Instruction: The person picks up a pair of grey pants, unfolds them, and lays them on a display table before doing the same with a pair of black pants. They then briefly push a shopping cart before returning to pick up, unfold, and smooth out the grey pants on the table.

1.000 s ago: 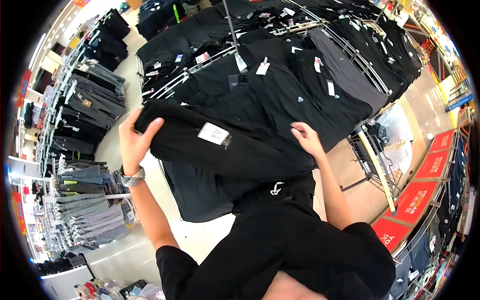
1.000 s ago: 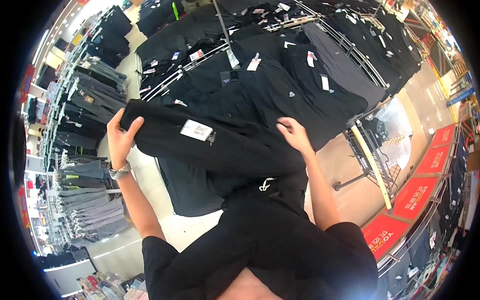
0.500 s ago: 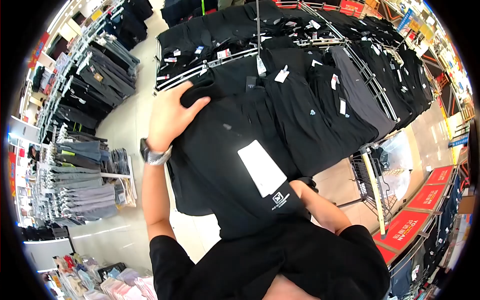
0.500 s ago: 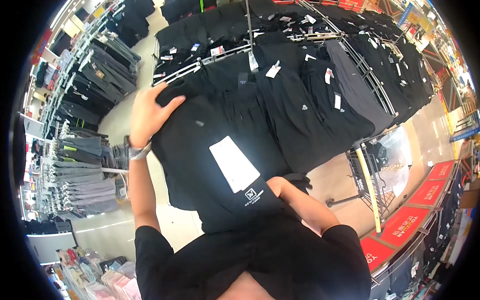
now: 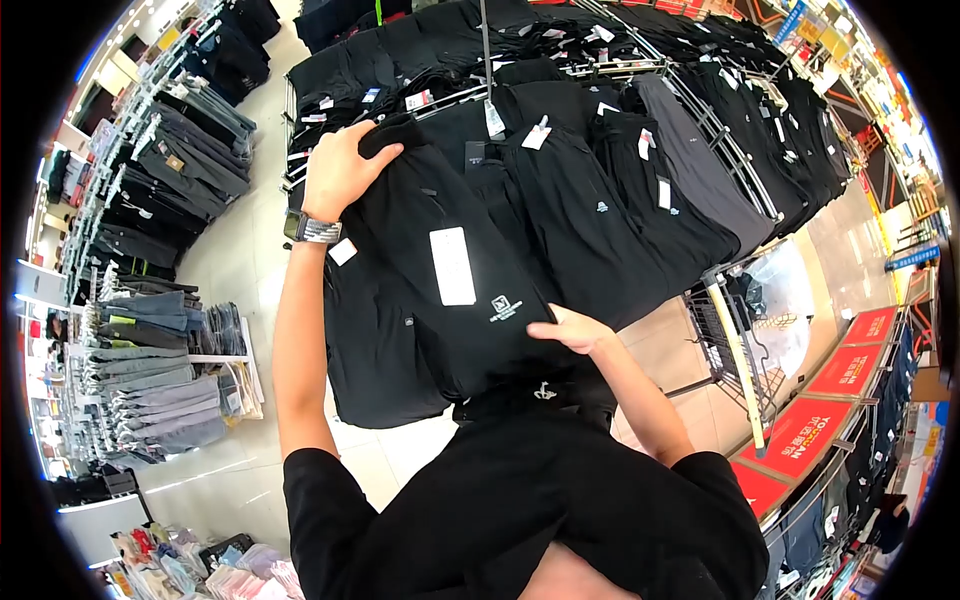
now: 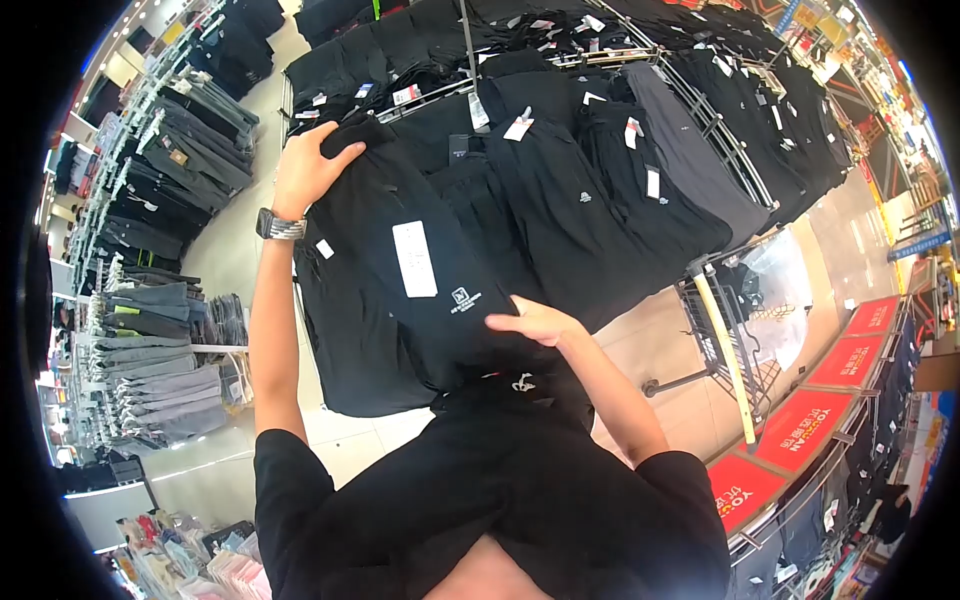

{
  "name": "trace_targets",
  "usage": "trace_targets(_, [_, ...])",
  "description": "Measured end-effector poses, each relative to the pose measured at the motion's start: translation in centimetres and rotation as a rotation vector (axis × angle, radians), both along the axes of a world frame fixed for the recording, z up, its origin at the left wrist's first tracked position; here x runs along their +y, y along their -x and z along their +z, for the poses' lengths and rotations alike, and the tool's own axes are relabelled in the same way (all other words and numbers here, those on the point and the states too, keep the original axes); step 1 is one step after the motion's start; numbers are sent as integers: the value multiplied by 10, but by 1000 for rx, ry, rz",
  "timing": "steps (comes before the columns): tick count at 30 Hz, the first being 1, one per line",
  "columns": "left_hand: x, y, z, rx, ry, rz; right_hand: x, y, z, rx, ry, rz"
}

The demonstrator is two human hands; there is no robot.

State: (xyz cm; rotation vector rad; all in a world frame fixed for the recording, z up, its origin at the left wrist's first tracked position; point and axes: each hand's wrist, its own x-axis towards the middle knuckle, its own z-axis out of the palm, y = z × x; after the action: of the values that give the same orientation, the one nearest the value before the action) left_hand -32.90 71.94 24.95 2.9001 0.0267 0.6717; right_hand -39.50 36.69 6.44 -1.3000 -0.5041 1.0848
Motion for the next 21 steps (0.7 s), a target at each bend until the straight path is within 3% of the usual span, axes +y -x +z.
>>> trace_targets(1, [-5, 2, 9, 67, 53, 17, 4, -6, 42, -124, 506, -15])
trace_targets(2, [-4, 2, 7, 64, 56, 20, -1, -18, -21, -52, 387, -30])
trace_targets(4, [5, -2, 4, -22, 1, -20, -2, -22, -56, -23, 240, -138])
trace_targets(7, [9, 2, 7, 5, -1, 2, -3, -30, -41, 28, 67, -134])
trace_targets(13, [15, 5, 11, -64, -33, 1, -3, -37, -10, 89, 180, -197])
trace_targets(16, [15, 4, 17, -41, -32, 34, 5, -35, -48, 178, 101, -186])
trace_targets(17, [18, 1, 18, -64, -60, 48, 7, -24, -27, 143, 176, -179])
trace_targets(20, [34, -6, 12, -82, -88, 119, 7, 0, -6, -150, 340, 72])
trace_targets(21, [41, -9, 8, -42, -89, 153, 7, 4, -14, -32, 306, 173])
